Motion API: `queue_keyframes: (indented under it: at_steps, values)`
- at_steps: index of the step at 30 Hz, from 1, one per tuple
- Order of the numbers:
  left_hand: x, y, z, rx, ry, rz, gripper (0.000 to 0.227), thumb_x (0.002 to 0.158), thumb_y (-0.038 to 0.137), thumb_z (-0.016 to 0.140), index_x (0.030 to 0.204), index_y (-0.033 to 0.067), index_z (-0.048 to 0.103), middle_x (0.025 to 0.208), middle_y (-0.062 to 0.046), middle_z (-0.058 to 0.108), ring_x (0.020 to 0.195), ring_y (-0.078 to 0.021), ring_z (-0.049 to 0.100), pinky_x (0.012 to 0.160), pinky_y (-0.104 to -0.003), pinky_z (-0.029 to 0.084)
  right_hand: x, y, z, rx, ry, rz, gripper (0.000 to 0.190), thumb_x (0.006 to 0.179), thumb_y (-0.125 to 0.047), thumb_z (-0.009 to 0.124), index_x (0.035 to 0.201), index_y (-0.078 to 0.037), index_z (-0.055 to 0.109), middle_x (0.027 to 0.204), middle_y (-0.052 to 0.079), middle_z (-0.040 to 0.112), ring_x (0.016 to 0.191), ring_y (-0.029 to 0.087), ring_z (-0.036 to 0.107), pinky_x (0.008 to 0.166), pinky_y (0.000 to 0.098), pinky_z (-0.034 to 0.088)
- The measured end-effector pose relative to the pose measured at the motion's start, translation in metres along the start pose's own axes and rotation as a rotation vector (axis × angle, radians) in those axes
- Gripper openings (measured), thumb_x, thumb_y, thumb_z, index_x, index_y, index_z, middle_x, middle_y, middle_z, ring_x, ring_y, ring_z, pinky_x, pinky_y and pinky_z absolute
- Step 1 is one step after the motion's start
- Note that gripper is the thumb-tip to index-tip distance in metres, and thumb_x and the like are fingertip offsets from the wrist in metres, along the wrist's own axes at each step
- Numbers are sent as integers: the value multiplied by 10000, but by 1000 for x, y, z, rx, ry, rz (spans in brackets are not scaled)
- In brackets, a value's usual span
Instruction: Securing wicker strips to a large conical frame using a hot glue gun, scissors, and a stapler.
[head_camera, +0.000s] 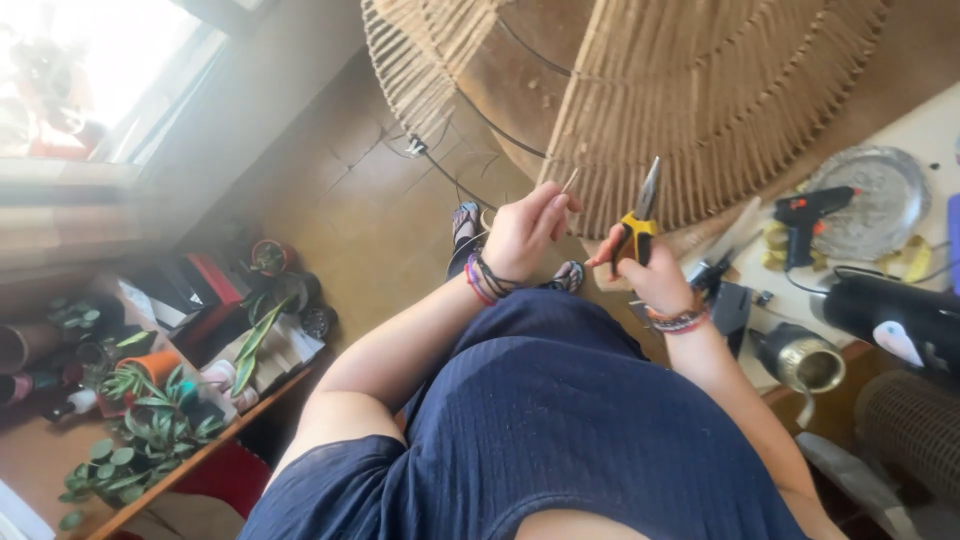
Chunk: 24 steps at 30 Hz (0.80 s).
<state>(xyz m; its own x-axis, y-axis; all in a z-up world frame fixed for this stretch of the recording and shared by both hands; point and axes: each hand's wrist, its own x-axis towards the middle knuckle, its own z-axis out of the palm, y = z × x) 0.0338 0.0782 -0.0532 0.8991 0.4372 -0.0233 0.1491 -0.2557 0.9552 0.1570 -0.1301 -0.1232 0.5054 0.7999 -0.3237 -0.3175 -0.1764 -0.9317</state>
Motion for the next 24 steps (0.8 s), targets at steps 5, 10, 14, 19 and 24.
queue_keyframes:
  at_steps: [5, 10, 14, 19, 24]
  values:
    - [9, 10, -84, -72, -95, 30, 244, 1111, 279, 433, 1100, 213, 668, 565, 77, 622, 572, -189, 651, 665, -327, 580, 24, -21, 30, -809, 108, -28, 357, 745, -91, 633, 1066, -236, 687, 881, -71, 748, 918, 188, 712, 901, 347, 540]
    - [34, -2, -155, -154, -273, 20, 221, 1108, 259, 434, 1131, 207, 648, 527, 75, 586, 529, -168, 619, 645, -336, 583, 60, -35, 76, -1109, 127, -115, 355, 801, -205, 703, 1152, -224, 655, 907, -26, 736, 938, 264, 719, 870, 426, 552]
    - [55, -23, -191, -150, -388, 61, 232, 1102, 266, 427, 1066, 203, 647, 566, 70, 626, 555, -189, 667, 632, -346, 591, 74, -46, 110, -1067, 138, -48, 572, 787, -94, 681, 1346, -187, 606, 1124, 82, 691, 1071, 322, 690, 933, 459, 557]
    - [72, -19, -205, -139, -451, 110, 229, 1091, 267, 453, 1016, 180, 651, 636, 19, 658, 634, -267, 697, 648, -380, 593, 79, -74, 148, -964, 165, 1, 673, 749, -21, 650, 1409, -125, 571, 1182, 158, 626, 1090, 402, 662, 941, 506, 536]
    - [81, -12, -196, -34, -450, 162, 202, 1065, 244, 487, 1025, 139, 654, 791, -114, 721, 795, -410, 717, 669, -458, 597, 86, -43, 152, -1558, 524, -121, 413, 800, -233, 681, 1197, -346, 667, 1009, -85, 643, 925, 141, 714, 801, 282, 566]
